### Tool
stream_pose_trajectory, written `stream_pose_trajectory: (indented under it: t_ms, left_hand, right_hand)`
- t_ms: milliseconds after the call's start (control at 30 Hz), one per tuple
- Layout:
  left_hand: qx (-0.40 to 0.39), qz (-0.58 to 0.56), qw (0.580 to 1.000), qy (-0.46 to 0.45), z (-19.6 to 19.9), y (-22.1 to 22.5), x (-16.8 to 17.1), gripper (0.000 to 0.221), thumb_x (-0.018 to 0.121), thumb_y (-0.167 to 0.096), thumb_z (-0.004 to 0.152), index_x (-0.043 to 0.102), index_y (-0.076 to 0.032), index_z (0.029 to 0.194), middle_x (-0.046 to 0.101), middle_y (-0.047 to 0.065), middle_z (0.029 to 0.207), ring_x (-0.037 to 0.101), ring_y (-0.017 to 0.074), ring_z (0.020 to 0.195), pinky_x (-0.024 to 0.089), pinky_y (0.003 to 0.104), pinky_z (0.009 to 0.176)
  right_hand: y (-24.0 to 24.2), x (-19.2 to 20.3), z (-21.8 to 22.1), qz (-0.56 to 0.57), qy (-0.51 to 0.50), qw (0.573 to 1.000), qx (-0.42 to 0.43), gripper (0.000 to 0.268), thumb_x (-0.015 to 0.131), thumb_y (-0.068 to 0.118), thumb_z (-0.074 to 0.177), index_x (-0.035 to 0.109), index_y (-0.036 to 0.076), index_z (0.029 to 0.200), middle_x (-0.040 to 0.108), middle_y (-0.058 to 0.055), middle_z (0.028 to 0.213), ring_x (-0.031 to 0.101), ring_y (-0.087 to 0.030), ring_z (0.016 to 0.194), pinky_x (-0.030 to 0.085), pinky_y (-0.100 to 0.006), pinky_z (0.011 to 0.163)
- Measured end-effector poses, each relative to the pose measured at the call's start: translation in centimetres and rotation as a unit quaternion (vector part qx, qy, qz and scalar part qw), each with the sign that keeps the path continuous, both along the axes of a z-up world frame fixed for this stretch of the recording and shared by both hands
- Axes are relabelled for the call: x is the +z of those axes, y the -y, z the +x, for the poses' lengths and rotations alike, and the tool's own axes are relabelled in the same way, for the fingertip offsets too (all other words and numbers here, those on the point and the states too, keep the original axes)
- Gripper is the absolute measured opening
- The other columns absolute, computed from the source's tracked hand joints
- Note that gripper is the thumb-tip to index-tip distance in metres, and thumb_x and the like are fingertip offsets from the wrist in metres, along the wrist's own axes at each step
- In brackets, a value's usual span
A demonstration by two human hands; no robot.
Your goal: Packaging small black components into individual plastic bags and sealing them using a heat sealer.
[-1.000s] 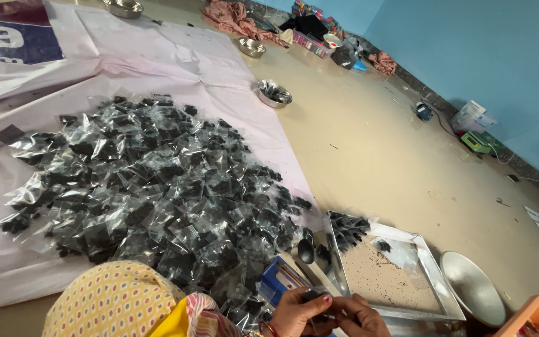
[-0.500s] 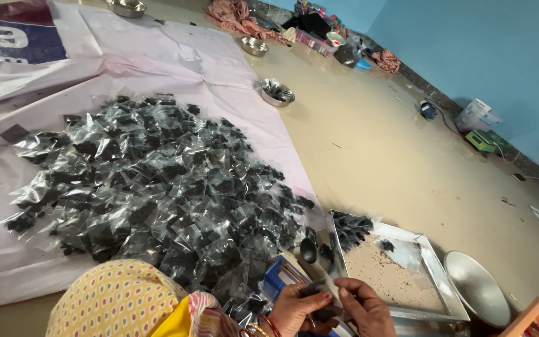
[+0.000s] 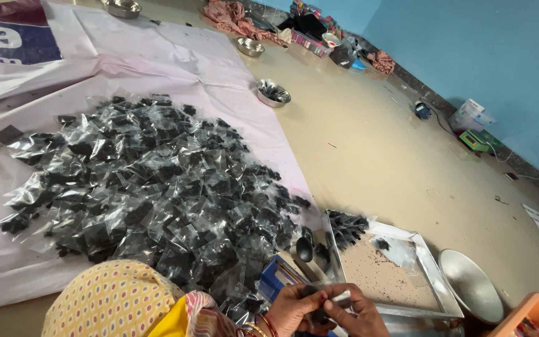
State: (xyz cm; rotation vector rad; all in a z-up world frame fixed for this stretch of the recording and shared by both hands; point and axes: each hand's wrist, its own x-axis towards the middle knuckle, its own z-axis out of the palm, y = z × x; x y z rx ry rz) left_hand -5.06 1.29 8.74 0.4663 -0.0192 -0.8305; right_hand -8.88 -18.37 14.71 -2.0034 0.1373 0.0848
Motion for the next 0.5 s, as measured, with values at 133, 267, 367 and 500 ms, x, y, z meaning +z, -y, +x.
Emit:
stream_pose_trajectory:
  t_ms: [133, 267, 367, 500]
  left_hand:
    - [0.003, -0.019, 1.0, 0.023, 0.1, -0.2, -0.4, 0.028, 0.076, -0.022, 0.097, 0.07, 0.003, 0.109, 0.074, 0.012, 0.089, 0.077, 0.0289, 0.079, 0.066, 0.041, 0.069]
    - [0.013, 0.035, 0.999, 0.024, -0.2, -0.6, 1.3, 0.03, 0.074, -0.027, 0.095, 0.07, -0.001, 0.111, 0.076, 0.01, 0.088, 0.077, 0.026, 0.077, 0.064, 0.039, 0.067]
    - [0.038, 0.026, 0.999, 0.015, 0.1, 0.2, -0.5, 0.034, 0.077, -0.027, 0.095, 0.069, 0.002, 0.111, 0.074, 0.009, 0.084, 0.075, 0.0248, 0.074, 0.065, 0.04, 0.065]
    - [0.047, 0.043, 0.998, -0.009, -0.3, 0.0, 1.1, 0.031, 0.083, -0.018, 0.087, 0.071, 0.0, 0.11, 0.075, 0.008, 0.085, 0.075, 0.0248, 0.075, 0.065, 0.041, 0.067]
  right_hand:
    - [2.8, -3.5, 0.7, -0.015, 0.059, 0.996, 0.072, 0.021, 0.078, 0.015, 0.088, 0.078, 0.0, 0.104, 0.07, -0.008, 0.104, 0.071, -0.017, 0.096, 0.056, -0.035, 0.088]
    - [2.4, -3.2, 0.3, 0.034, 0.046, 0.997, 0.042, 0.015, 0.077, 0.011, 0.089, 0.077, -0.001, 0.098, 0.068, -0.01, 0.102, 0.069, -0.02, 0.096, 0.058, -0.037, 0.085]
    - [2.3, -4.0, 0.4, 0.083, 0.027, 0.996, -0.022, 0.016, 0.078, 0.009, 0.085, 0.074, 0.001, 0.098, 0.072, -0.013, 0.099, 0.071, -0.021, 0.096, 0.059, -0.036, 0.086]
    - [3.3, -4.8, 0.6, -0.068, 0.066, 0.993, 0.072, 0.019, 0.079, 0.01, 0.084, 0.08, 0.0, 0.099, 0.069, -0.009, 0.102, 0.07, -0.017, 0.102, 0.057, -0.032, 0.088]
